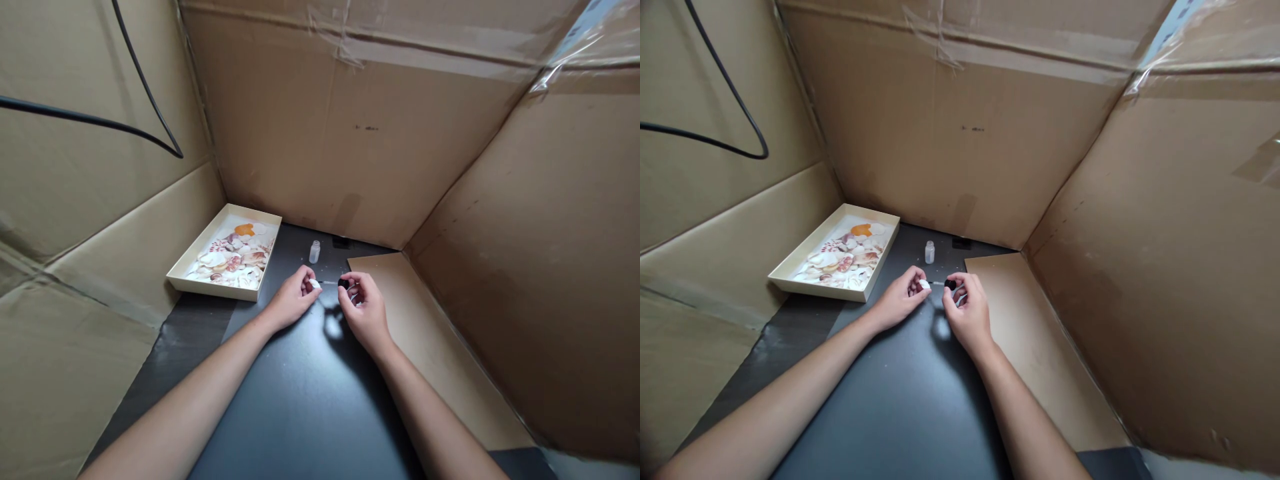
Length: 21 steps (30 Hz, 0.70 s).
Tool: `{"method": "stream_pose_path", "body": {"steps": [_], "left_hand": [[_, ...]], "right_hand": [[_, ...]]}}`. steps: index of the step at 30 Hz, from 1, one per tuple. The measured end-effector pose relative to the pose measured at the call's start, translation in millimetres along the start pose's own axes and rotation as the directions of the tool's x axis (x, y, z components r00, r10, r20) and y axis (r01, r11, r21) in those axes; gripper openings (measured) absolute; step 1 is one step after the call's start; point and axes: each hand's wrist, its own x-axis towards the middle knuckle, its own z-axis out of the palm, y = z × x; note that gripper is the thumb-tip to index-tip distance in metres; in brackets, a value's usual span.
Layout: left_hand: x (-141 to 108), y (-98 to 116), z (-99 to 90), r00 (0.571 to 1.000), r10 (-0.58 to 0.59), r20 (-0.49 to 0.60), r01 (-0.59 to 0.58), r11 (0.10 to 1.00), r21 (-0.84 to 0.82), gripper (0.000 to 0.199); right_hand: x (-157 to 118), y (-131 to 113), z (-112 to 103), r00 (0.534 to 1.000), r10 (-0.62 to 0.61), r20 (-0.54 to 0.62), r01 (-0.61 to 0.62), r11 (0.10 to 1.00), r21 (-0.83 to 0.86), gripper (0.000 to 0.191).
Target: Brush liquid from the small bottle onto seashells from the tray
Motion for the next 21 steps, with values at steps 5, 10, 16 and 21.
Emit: {"method": "stream_pose_path", "body": {"steps": [5, 10, 16, 21], "left_hand": [[-0.1, -0.5, -0.4, 1.000, -0.006, 0.011, 0.006, 1.000, 0.006, 0.017], [0.1, -2.3, 0.1, 1.000, -0.006, 0.012, 0.006, 1.000, 0.007, 0.018], [0.2, -4.0, 0.6, 1.000, 0.002, 0.012, -0.002, 1.000, 0.001, 0.018], [1.3, -7.7, 1.5, 0.998, 0.052, 0.021, -0.051, 0.998, -0.033, 0.017]], "right_hand": [[-0.9, -3.0, -0.9, 0.998, -0.058, 0.027, 0.058, 0.998, 0.000, 0.016], [-0.9, -4.3, -1.4, 0.999, -0.047, -0.016, 0.046, 0.998, -0.035, 0.015], [-1.0, -3.6, -1.0, 0.999, -0.044, 0.000, 0.044, 0.997, -0.058, 0.016], [-0.3, -0.6, -0.2, 1.000, -0.007, -0.019, 0.006, 0.999, -0.037, 0.017]]}}
